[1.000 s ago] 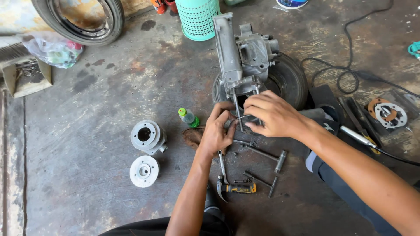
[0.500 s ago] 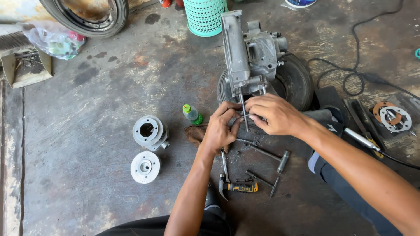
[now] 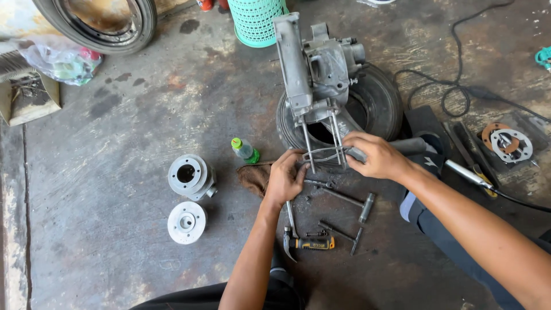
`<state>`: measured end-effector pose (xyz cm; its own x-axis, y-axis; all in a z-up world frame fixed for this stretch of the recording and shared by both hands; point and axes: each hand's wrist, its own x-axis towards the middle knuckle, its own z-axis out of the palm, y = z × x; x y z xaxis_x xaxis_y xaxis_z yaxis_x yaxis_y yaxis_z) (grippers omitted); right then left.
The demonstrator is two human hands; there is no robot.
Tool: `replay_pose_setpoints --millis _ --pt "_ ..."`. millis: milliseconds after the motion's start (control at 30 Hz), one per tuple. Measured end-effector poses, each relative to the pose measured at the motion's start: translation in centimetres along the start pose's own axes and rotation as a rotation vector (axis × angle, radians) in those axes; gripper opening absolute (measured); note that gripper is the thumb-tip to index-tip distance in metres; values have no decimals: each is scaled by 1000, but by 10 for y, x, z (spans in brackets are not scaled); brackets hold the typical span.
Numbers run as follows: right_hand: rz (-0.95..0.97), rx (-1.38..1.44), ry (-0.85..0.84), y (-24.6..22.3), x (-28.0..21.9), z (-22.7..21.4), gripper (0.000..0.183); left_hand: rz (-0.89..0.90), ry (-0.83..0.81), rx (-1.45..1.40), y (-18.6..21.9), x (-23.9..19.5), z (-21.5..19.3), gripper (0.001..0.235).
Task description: The person aligns a gasket onto the engine block and then picks up a cylinder head to inspect it. The person rotates the cylinder head to view different angles before placing it down.
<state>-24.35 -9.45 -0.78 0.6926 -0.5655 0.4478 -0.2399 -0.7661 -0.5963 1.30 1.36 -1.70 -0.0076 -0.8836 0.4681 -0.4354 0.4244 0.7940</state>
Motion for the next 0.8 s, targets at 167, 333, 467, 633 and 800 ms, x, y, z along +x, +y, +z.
replay_pose_setpoints --millis 167,333,467,633,800 --pt "19 58 -24 14 -3 11 20 28 -10 14 -8 1 4 15" --pt "32 228 -47 9 9 11 9 41 -32 -27 -9 8 -1 9" --pt "72 124 -45 0 25 1 11 43 -86 -14 -26 20 -5 7" --pt "65 48 -114 6 22 -8 13 44 -159 67 2 30 -22 11" --pt "-29 85 76 -14 29 -30 24 77 1 -7 -1 23 -35 23"
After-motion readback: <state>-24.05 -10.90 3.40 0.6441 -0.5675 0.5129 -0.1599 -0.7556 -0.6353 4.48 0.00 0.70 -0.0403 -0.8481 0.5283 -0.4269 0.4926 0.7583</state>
